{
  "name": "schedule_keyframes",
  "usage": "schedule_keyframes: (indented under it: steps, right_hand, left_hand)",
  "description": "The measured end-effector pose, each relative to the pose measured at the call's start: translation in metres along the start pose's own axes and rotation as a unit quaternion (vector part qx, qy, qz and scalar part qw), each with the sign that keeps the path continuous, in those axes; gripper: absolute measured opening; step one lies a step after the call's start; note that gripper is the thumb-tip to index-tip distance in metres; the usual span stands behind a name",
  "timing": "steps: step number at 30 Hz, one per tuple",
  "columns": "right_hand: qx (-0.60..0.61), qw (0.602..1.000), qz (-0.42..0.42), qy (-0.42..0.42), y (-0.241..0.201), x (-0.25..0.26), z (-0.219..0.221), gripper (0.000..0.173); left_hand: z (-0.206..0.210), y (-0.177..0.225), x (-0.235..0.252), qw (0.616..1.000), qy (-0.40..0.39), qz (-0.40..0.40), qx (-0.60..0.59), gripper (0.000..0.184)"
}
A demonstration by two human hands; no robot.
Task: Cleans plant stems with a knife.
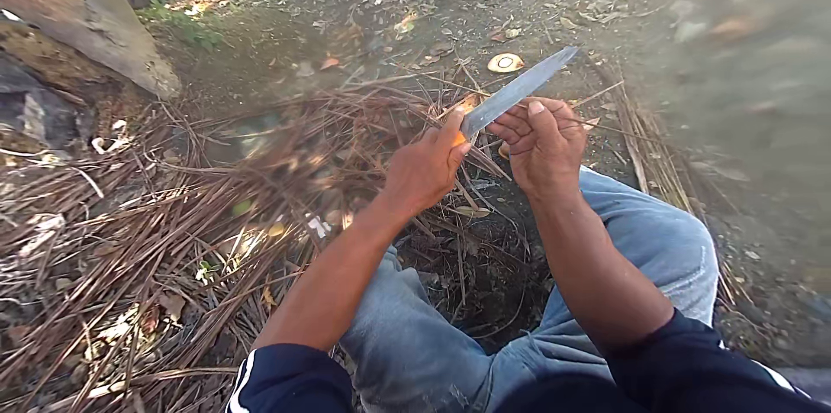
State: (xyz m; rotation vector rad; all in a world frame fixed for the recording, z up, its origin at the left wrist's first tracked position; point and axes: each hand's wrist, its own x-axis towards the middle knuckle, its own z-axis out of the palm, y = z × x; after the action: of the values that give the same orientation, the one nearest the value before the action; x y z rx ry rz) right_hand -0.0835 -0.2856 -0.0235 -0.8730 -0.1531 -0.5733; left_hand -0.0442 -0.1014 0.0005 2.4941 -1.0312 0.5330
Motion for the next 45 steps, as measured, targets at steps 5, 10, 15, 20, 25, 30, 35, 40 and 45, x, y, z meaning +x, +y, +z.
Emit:
schedule_keyframes:
  steps: [5, 10, 15, 20, 25, 30, 35, 40, 45]
  right_hand:
    - [0.029, 0.999, 0.024, 0.027, -0.004, -0.003, -0.004, 0.018]
    - [0.046, 0.998, 0.033, 0.008, -0.006, -0.004, -0.007, 0.020]
    - [0.036, 0.999, 0.005, -0.011, -0.005, -0.006, -0.012, 0.017]
    - [-0.062, 0.992, -0.060, -0.095, -0.005, -0.002, -0.024, 0.019]
    - [-0.111, 0.982, -0.086, -0.124, -0.008, 0.000, -0.023, 0.024]
    - [-0.030, 0.995, -0.045, -0.088, -0.011, -0.004, -0.014, 0.021]
    - [0.033, 0.998, 0.004, -0.045, -0.020, -0.007, -0.008, 0.021]
    - [0.092, 0.993, 0.063, -0.024, -0.017, -0.010, 0.001, 0.024]
    - [0.114, 0.990, 0.082, 0.014, -0.016, -0.010, -0.001, 0.026]
  left_hand:
    - [-0.002, -0.007, 0.001, 0.996, -0.051, -0.072, -0.003, 0.052]
    - [-0.006, -0.001, 0.003, 0.995, -0.054, -0.076, -0.025, 0.051]
    - [-0.008, -0.003, 0.004, 0.994, -0.064, -0.086, -0.013, 0.052]
    - [-0.015, -0.013, 0.001, 0.988, -0.079, -0.133, -0.030, 0.051]
    - [-0.016, 0.002, 0.000, 0.995, -0.077, -0.058, -0.033, 0.051]
    - [-0.010, 0.002, -0.005, 0.999, -0.042, -0.025, -0.017, 0.053]
    - [-0.013, -0.012, -0.002, 0.994, -0.042, -0.096, -0.025, 0.052]
    - [-0.008, 0.000, -0.003, 1.000, -0.006, -0.014, -0.008, 0.053]
    - [-0.014, -0.014, 0.003, 0.995, -0.041, -0.090, 0.000, 0.052]
